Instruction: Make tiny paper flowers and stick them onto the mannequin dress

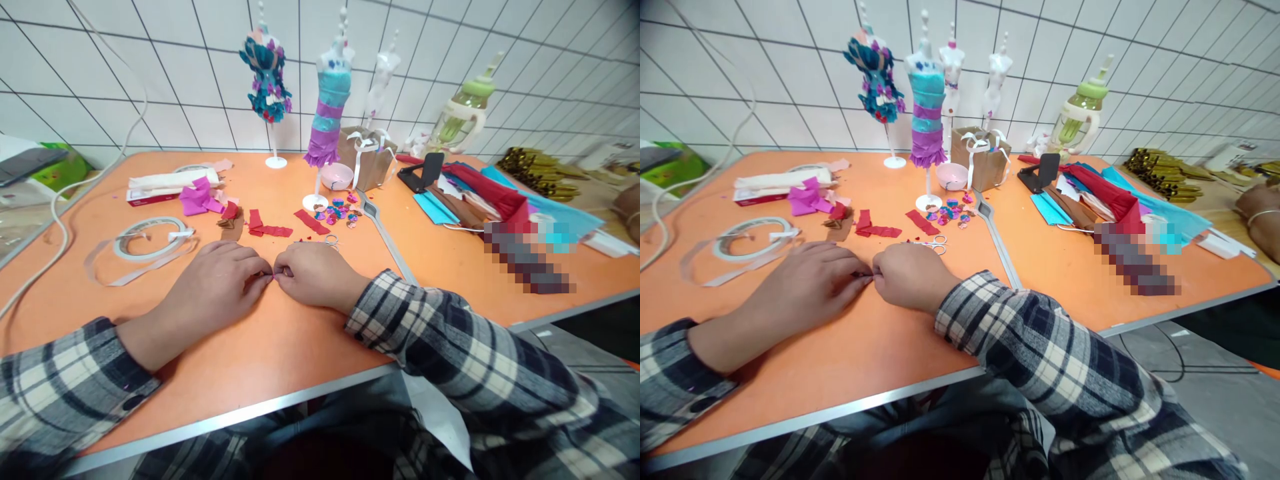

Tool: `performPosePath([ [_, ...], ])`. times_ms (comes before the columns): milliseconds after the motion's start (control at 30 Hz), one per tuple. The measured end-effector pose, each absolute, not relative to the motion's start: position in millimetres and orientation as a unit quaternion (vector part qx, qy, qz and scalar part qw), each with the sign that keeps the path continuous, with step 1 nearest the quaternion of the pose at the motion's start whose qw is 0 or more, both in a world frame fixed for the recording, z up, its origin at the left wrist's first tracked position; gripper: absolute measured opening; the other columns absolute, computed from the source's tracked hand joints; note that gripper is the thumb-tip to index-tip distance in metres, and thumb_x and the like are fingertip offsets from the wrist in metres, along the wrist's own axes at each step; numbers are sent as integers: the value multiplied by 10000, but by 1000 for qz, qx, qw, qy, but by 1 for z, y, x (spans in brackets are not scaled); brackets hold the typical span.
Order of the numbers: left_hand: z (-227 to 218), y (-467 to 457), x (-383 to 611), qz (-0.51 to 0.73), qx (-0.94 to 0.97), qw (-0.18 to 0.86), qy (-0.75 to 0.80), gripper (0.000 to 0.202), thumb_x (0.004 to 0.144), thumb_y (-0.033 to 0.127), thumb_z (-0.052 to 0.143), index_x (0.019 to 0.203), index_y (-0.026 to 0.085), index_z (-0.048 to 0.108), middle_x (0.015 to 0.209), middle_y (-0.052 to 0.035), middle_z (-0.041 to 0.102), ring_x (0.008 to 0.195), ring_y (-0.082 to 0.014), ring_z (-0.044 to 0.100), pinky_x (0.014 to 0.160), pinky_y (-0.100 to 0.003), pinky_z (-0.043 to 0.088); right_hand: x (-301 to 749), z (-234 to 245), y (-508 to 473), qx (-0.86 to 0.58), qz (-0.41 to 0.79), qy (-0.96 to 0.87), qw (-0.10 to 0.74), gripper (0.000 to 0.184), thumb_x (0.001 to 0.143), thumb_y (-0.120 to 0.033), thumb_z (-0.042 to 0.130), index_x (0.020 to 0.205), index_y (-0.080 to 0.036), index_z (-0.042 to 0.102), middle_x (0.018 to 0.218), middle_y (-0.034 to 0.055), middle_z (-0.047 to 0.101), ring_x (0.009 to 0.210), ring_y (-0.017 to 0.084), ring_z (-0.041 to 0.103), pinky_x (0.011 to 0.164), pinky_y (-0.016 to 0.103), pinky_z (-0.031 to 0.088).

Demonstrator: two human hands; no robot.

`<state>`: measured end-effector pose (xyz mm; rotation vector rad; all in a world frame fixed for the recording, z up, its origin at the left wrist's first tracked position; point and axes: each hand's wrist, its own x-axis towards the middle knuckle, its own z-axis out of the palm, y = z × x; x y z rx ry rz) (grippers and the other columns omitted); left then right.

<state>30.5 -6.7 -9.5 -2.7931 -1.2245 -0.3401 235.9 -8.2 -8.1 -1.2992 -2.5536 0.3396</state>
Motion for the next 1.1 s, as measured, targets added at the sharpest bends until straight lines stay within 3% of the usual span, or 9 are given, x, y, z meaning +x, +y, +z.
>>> performPosePath([
  [100,-10,-6,30,-119,-906,17,-405,317,919,332,476,891,229,774,841,-82,779,846,-318,692,806,-472,481,235,-8,-9,-452,121,-873,134,223,956,-348,601,983,-188,755,982,62,766,878,204,666,662,309,366],
  [300,-11,-3,26,-139,-905,-12,-401,301,943,375,503,863,245,763,861,-74,767,869,-304,672,813,-456,473,237,-14,-5,-421,108,-889,145,190,986,-241,563,996,-189,745,999,51,761,919,202,667,692,307,378],
  [467,-13,1,20,-186,-903,-15,-387,372,943,508,535,1113,258,752,1176,-120,704,1157,-356,601,1008,-545,416,238,-9,-10,-421,77,-893,142,252,1044,-267,503,1086,-174,733,1088,76,750,935,207,672,675,309,388],
  [533,-15,1,19,-189,-899,-12,-395,380,928,535,546,1091,265,759,1252,-131,673,1250,-399,543,1049,-617,358,238,-7,-12,-412,69,-898,138,256,1049,-269,498,1113,-175,728,1099,78,747,950,213,677,665,307,389],
  [667,-14,-2,22,-183,-897,-2,-402,324,958,479,528,897,283,780,1219,-103,694,1258,-393,539,1055,-655,298,238,-6,-13,-403,60,-905,124,268,1056,-275,492,1169,-167,710,1090,86,746,972,226,688,658,306,400],
  [1100,-9,-7,17,-206,-916,33,-344,263,951,331,547,843,314,787,1075,-62,738,1156,-354,585,1016,-589,319,244,-6,-7,-364,125,-910,154,227,1029,-257,546,1103,-193,751,1104,55,756,1001,198,677,756,296,424],
])
